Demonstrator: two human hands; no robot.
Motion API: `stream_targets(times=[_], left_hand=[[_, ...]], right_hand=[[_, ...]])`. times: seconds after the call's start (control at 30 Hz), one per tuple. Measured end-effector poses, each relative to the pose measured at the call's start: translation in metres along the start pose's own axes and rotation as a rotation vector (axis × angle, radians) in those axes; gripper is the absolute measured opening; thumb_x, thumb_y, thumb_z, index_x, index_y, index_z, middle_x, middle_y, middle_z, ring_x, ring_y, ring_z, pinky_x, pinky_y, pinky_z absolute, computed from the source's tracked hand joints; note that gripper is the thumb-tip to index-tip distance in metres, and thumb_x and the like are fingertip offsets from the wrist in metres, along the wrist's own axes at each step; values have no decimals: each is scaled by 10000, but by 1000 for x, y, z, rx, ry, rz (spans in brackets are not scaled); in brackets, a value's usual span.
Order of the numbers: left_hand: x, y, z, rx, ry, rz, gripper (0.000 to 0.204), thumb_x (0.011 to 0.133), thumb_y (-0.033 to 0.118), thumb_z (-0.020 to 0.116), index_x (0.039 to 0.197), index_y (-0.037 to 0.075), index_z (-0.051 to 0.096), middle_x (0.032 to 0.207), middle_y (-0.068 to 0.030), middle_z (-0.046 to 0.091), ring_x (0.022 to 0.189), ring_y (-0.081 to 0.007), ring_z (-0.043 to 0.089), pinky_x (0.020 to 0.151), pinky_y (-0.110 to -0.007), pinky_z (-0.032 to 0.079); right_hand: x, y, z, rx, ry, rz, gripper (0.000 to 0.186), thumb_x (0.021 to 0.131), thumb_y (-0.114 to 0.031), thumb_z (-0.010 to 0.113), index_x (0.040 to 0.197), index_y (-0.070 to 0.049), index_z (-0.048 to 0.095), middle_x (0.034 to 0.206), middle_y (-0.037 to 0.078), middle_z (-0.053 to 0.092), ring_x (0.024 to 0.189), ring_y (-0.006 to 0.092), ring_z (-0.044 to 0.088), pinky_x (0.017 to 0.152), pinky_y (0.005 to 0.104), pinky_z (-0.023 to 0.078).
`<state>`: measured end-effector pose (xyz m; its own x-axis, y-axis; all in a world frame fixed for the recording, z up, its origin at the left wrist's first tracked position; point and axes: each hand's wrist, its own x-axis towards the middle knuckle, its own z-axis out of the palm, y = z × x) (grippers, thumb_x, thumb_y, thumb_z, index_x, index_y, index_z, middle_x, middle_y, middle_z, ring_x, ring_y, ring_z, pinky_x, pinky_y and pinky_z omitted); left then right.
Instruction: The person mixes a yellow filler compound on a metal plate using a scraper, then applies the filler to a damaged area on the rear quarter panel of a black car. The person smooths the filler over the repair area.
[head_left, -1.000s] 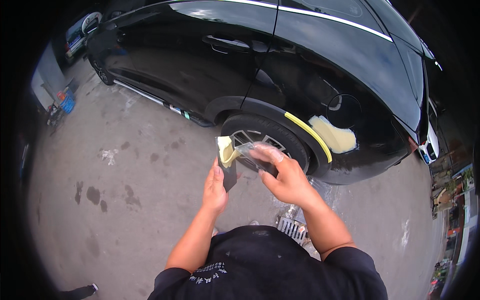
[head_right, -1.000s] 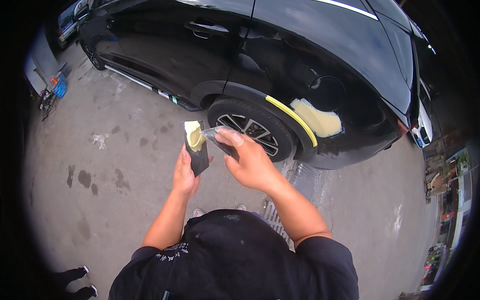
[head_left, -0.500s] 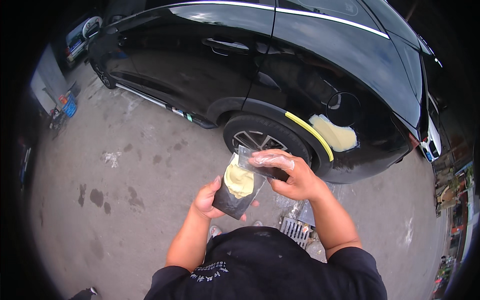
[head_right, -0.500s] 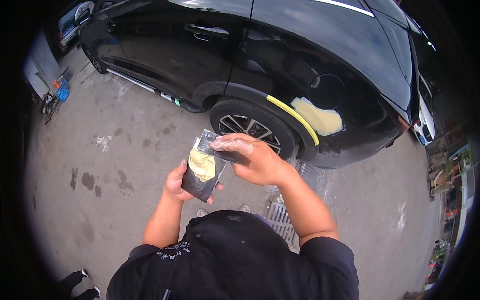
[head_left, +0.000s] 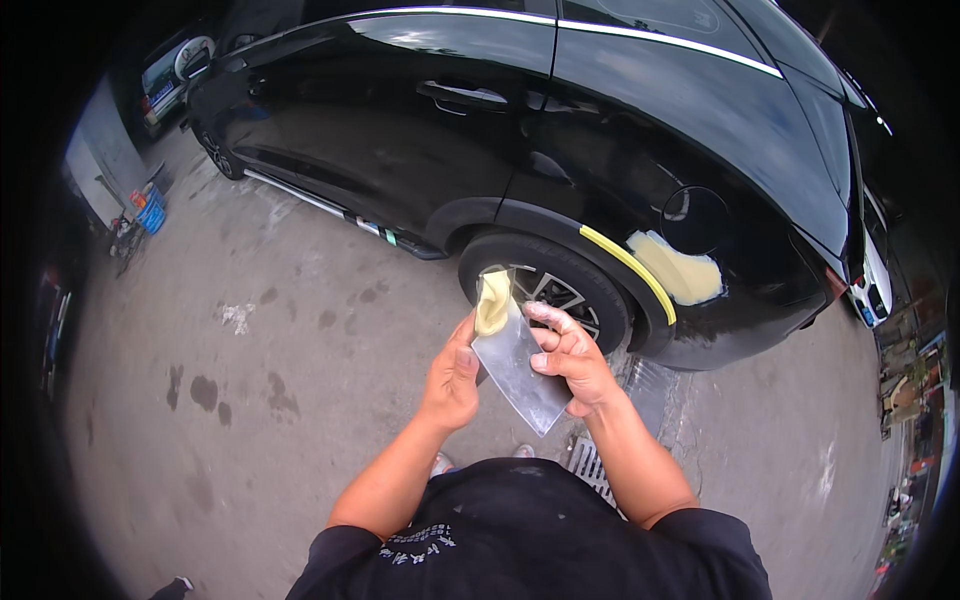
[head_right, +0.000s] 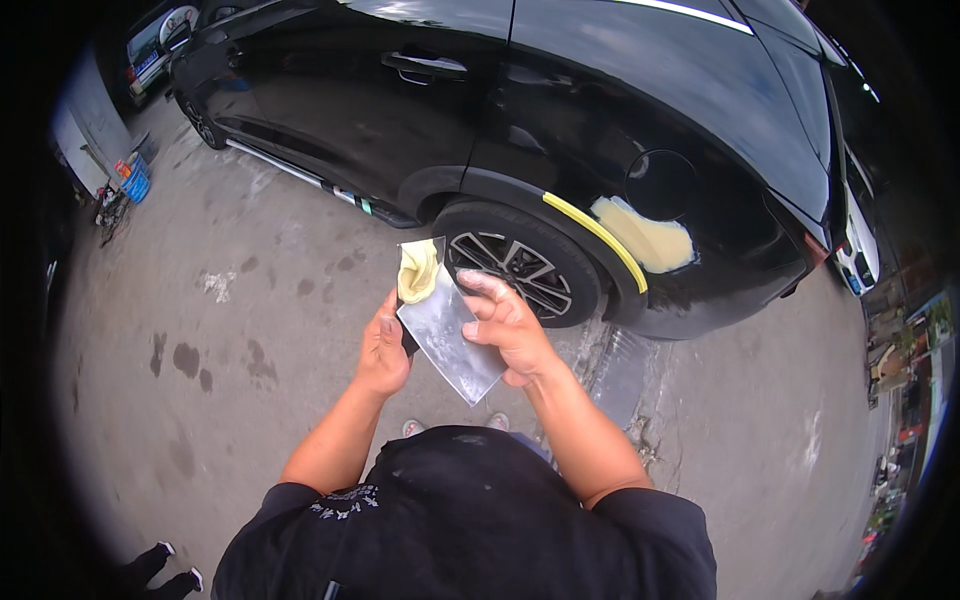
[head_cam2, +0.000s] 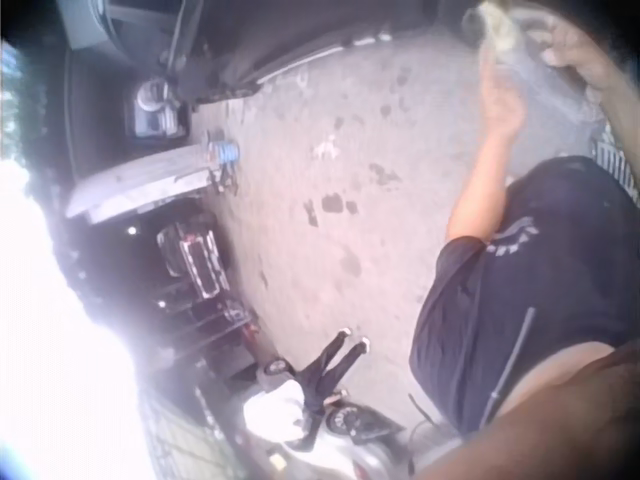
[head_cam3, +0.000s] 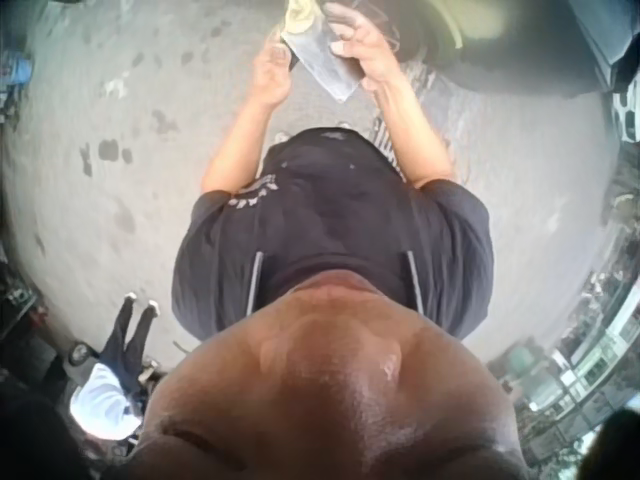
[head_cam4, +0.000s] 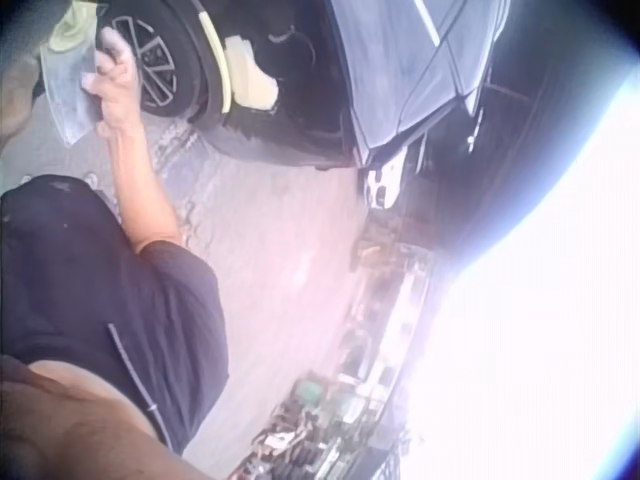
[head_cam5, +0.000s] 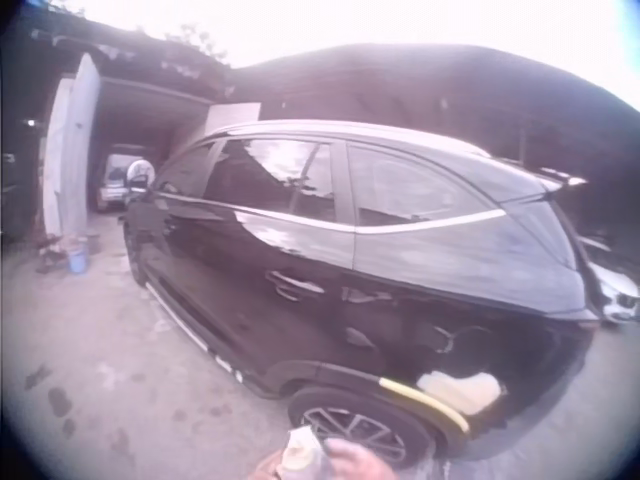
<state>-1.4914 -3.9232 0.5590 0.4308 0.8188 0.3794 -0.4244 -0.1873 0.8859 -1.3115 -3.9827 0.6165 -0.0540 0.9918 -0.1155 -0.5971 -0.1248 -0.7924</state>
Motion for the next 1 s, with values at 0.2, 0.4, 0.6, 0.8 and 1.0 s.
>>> stream_targets(times=[0.2, 0.4, 0.6, 0.8, 1.0], left_hand=[[3, 32, -23, 97, -171, -274, 516, 1032, 376, 444, 1382, 3, 508, 1323, -140, 561, 1208, -260, 547, 937, -359, 486], [-11, 15, -47, -1080, -438, -564, 644, 978, 460, 504, 1429, 20, 370, 1307, -249, 536, 1079, -479, 610, 737, -584, 569], [-15, 10, -49, -1059, -458, -571, 665, 968, 493, 507, 1434, 38, 370, 1334, -229, 521, 1073, -481, 611, 739, -581, 569], [-17, 20, -42, -1015, -291, -534, 683, 983, 538, 442, 1449, 46, 354, 1360, -204, 508, 1148, -435, 581, 798, -574, 558], [-4, 21, -32, -734, 18, -436, 662, 1009, 543, 371, 1452, 52, 342, 1382, -153, 498, 1239, -334, 530, 947, -553, 498]], right_hand=[[-1, -44, 9, -84, -106, -332, 655, 802, 31, 675, 1394, -43, 404, 1248, 194, 620, 1130, 244, 620, 985, 357, 484], [-10, -54, 26, -952, -545, -743, 663, 683, 139, 570, 1327, 4, 490, 1231, 152, 662, 1236, 315, 570, 1067, 415, 406], [2, -43, 23, -1109, -492, -657, 669, 631, 96, 542, 1291, -15, 534, 1211, 115, 674, 1220, 325, 543, 1055, 411, 420], [7, -39, 6, -1457, -191, -531, 560, 744, 23, 632, 1291, -26, 523, 1214, 113, 671, 1206, 321, 562, 1021, 422, 435], [-4, -12, 27, -1489, 24, -762, 499, 797, -75, 715, 1273, -38, 567, 1236, 124, 640, 1216, 319, 545, 1027, 415, 402]])
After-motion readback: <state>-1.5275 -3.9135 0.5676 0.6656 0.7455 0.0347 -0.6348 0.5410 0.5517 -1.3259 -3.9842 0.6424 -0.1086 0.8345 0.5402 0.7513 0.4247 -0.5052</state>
